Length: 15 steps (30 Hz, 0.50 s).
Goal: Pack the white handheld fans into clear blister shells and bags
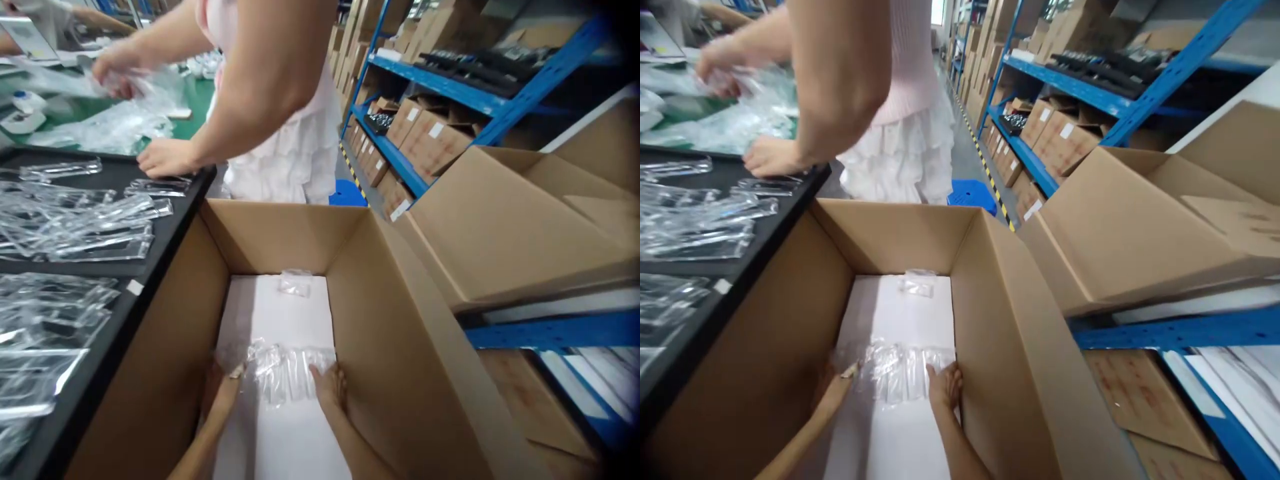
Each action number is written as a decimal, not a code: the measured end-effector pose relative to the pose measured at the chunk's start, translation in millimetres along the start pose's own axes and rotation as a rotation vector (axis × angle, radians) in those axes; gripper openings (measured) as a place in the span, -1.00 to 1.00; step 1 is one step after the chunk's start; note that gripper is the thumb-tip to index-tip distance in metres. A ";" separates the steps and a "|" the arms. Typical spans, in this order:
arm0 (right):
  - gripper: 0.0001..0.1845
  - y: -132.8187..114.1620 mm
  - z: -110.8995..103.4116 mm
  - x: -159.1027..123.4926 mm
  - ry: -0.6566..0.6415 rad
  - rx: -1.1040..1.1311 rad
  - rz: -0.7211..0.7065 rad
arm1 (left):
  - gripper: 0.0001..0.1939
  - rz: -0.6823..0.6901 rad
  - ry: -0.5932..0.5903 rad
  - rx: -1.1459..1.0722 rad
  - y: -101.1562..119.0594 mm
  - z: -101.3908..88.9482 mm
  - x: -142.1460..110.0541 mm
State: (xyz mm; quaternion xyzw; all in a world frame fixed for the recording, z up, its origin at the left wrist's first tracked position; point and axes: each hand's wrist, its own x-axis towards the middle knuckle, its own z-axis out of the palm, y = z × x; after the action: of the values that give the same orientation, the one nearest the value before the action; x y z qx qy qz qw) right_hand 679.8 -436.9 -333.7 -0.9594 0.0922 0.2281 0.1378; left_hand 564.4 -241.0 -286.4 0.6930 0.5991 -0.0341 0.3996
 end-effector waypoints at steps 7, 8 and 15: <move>-0.40 -21.8 38.5 -16.8 0.079 0.005 -0.099 | -0.34 -0.086 0.060 0.115 -29.5 34.6 25.9; -0.40 -25.1 40.2 -20.2 0.080 0.012 -0.114 | -0.36 -0.079 0.068 0.117 -28.4 37.2 24.3; -0.36 -52.7 49.1 -33.1 0.005 0.079 -0.184 | -0.46 0.018 0.106 0.071 -25.7 45.5 14.1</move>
State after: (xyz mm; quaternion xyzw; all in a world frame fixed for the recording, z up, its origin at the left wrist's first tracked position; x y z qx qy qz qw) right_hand 643.1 -368.2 -348.7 -0.9582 0.0130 0.2085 0.1957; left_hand 565.9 -257.6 -337.8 0.7130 0.6116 -0.0149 0.3425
